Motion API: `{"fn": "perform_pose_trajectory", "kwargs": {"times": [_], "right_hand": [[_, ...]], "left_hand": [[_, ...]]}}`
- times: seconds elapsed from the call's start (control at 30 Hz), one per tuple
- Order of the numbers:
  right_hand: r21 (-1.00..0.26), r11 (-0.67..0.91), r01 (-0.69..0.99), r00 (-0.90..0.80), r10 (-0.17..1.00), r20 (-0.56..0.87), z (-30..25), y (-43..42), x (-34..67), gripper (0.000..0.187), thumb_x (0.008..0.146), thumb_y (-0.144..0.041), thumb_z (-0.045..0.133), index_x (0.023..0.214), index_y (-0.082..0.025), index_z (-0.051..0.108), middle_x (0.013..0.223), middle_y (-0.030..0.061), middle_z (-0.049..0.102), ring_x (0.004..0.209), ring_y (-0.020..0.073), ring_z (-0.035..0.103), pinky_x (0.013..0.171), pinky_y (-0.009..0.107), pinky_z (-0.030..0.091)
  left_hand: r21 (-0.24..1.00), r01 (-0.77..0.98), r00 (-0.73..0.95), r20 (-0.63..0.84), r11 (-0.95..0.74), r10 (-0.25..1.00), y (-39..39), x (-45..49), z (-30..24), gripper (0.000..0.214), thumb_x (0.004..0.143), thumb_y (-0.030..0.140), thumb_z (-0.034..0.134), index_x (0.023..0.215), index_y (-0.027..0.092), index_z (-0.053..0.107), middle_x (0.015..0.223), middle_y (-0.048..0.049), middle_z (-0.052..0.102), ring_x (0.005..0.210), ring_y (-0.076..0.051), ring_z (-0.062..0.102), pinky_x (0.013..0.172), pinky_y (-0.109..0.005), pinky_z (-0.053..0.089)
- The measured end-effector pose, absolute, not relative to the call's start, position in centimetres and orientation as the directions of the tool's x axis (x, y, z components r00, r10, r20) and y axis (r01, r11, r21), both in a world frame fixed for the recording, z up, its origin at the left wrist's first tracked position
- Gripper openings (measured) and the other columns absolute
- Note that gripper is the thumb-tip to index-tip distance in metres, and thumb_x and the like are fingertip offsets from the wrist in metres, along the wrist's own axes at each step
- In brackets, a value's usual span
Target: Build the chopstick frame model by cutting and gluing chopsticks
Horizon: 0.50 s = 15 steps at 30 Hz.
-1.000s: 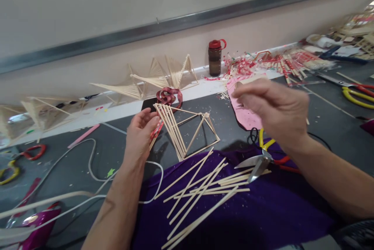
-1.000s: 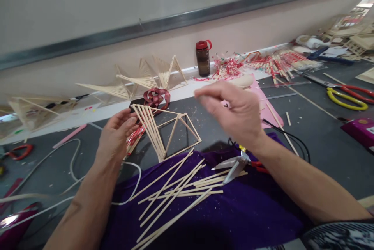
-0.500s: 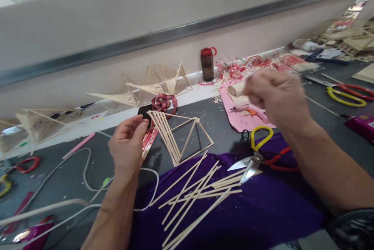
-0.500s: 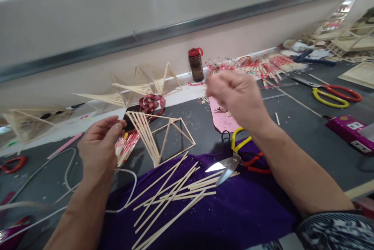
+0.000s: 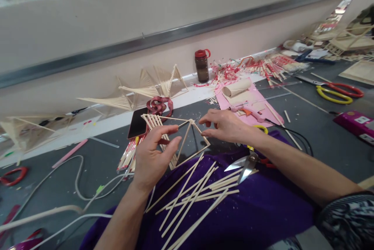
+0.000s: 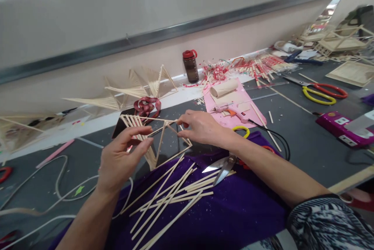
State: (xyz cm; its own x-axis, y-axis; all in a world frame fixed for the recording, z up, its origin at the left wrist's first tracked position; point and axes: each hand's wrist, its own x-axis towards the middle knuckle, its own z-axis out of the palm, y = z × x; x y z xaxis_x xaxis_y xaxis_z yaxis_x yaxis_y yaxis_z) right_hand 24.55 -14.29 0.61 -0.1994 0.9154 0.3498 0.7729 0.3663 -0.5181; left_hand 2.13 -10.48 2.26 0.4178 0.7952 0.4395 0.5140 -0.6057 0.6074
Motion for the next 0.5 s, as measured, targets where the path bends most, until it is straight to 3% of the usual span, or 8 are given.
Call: {"fn": "perform_pose_trajectory", "kwargs": {"times": [0.2,0.4,0.5], "right_hand": [[-0.568,0.421,0.707,-0.171,0.881,0.441,0.7,-13.7,24.9,0.01,0.081,-0.019,0.055,0.074,-0.015,0.062,0.07,0.0004,0.057,0.065,0.0096,0.05,0.06,0.023,0.036],[-0.729,0.418,0.543,0.237,0.756,0.61,3.0,-13.9,27.3,0.01,0.081,-0.019,0.052,0.073,-0.016,0.056,0.063,-0.0025,0.051,0.057,0.008,0.045,0.054,0.023,0.035],[-0.813,0.462,0.356,0.403,0.708,0.579,4.0,-14.3,28.4,0.011,0.083,-0.026,0.053,0.077,-0.018,0.056,0.056,-0.0047,0.044,0.048,0.0073,0.039,0.046,0.022,0.031]], "left_hand": [[0.59,0.424,0.514,0.468,-0.687,0.719,-10.3,4.0,2.8,0.041,0.073,0.025,0.064,0.112,0.024,0.055,0.115,-0.0039,0.058,0.106,-0.02,0.054,0.08,-0.033,0.051],[0.621,0.425,0.508,0.439,-0.659,0.741,-10.3,4.9,3.6,0.04,0.073,0.024,0.064,0.112,0.024,0.055,0.113,-0.0043,0.058,0.102,-0.019,0.056,0.08,-0.034,0.05],[0.644,0.409,0.474,0.455,-0.647,0.753,-11.9,3.6,4.4,0.021,0.074,0.022,0.064,0.095,0.025,0.06,0.093,-0.0013,0.064,0.084,-0.016,0.06,0.073,-0.032,0.05]]}}
